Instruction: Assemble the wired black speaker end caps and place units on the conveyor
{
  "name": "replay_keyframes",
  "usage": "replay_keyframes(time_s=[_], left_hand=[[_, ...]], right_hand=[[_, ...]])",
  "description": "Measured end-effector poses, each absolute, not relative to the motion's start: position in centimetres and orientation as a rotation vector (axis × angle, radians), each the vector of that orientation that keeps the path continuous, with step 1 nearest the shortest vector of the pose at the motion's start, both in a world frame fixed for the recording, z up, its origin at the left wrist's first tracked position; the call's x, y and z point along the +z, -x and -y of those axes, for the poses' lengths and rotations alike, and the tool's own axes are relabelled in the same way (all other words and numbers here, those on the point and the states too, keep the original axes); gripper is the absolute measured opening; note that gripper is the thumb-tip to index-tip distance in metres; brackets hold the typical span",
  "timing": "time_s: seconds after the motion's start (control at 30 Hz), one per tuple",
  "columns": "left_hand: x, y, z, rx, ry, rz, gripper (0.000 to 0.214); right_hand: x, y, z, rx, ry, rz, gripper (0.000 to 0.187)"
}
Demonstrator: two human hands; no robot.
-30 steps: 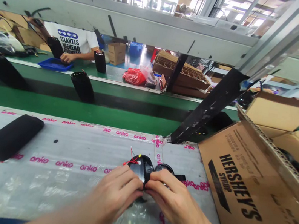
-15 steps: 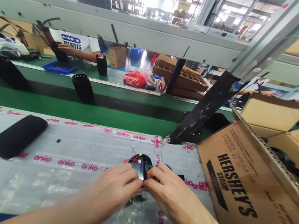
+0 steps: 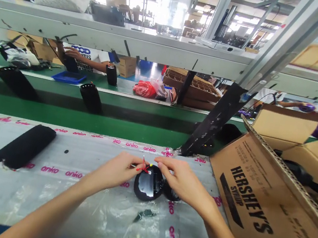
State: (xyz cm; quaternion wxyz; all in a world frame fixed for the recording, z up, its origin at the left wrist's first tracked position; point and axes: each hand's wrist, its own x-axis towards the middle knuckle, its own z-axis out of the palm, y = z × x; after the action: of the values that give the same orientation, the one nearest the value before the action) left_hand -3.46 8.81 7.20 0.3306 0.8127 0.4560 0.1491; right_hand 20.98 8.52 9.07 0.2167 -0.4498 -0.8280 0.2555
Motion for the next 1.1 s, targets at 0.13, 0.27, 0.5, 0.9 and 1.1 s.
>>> replay_keyframes(time_s=[0.13, 0.27, 0.5, 0.9, 1.1], left_hand=[[8.4, 2.8, -9.7, 0.258, -2.309, -1.197, 0.027], [9.5, 2.0, -10.6, 0.153, -2.434, -1.163, 0.015], [11.7, 0.0, -11.7, 0.0, -2.574, -1.089, 0.021], [5.8, 5.5, -7.8, 0.659, -1.829, -0.954, 0.041], [-0.8, 0.7, -1.5, 1.036, -1.725, -1.258, 0.117]], right_hand=[[9.3, -19.4, -8.5, 0.736, 1.292, 2.419, 0.035], [9.4, -19.0, -8.3, 0.687, 1.406, 2.46, 0.035], [8.5, -18.3, -7.1, 0.573, 1.602, 2.436, 0.034], [3.5, -27.8, -5.6, 0.842, 1.55, 2.117, 0.054], [-2.7, -27.1, -4.6, 0.789, 1.488, 2.297, 0.101]])
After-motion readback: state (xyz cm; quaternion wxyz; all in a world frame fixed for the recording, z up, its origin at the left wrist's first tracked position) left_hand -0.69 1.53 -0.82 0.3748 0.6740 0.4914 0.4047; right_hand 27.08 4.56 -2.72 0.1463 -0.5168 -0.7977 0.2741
